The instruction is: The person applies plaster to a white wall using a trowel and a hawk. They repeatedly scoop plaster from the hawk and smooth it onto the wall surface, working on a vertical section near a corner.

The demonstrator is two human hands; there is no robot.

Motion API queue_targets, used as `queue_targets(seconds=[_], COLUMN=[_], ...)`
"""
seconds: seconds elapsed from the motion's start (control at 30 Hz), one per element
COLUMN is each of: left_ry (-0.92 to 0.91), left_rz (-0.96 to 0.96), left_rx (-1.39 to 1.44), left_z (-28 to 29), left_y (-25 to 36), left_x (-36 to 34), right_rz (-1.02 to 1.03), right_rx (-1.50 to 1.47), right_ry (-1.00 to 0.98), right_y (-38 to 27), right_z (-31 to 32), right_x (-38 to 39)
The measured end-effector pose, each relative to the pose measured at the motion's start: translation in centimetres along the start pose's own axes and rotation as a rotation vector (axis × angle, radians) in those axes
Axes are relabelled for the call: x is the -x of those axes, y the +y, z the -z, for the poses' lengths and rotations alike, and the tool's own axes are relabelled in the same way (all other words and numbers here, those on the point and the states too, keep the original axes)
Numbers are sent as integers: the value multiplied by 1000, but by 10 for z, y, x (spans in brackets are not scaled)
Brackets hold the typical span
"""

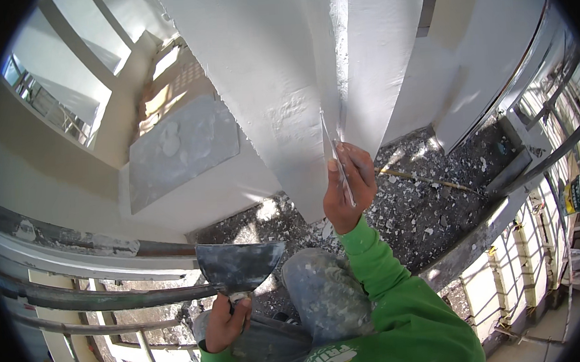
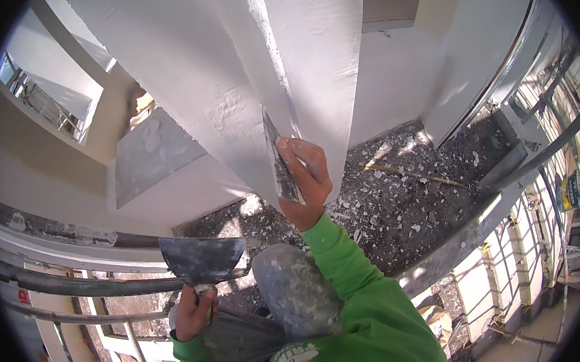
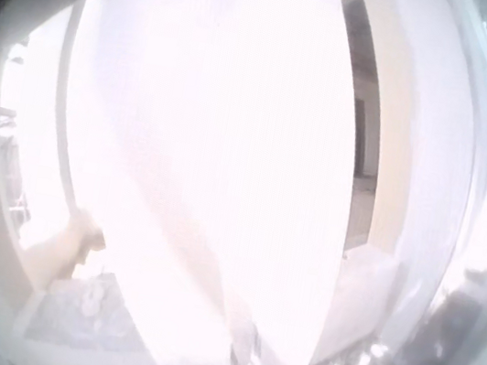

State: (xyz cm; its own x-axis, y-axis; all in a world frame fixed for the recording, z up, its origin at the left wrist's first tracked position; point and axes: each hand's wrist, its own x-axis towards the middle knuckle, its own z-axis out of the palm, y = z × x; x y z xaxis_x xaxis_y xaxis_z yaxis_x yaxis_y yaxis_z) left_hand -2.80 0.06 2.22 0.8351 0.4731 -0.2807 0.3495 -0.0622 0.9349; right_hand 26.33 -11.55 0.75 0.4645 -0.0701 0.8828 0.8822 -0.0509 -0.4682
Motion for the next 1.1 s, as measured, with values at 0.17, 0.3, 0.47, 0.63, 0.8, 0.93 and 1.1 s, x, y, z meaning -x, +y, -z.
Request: queue_targets(seconds=[0.17,0.3,0.47,0.63,0.8,0.93,1.1], left_ry=[-14,-111,-157,-118,-162,-146,-132], left_rz=[-50,-69,-90,-92,-94,-143,-87], left_rx=[14,-57,-23,-13,-4,-22,33], left_z=[1,11,12,9,11,13,13], left_y=[2,-11,-11,-11,-10,-14,-6], left_x=[-2,-5,-8,-9,-10,-7,-4], right_rz=[25,43,11,79,19,-30,60], right_rx=[-17,-36,-96,-12,-67,-66,-10], right_ry=[23,51,78,63,81,92,115], right_y=[-5,-10,-21,-20,-22,-32,-24], right_z=[-4,-9,-13,-12,-13,-17,-11], right_x=[-22,-44,-63,-63,-63,-67,-59])
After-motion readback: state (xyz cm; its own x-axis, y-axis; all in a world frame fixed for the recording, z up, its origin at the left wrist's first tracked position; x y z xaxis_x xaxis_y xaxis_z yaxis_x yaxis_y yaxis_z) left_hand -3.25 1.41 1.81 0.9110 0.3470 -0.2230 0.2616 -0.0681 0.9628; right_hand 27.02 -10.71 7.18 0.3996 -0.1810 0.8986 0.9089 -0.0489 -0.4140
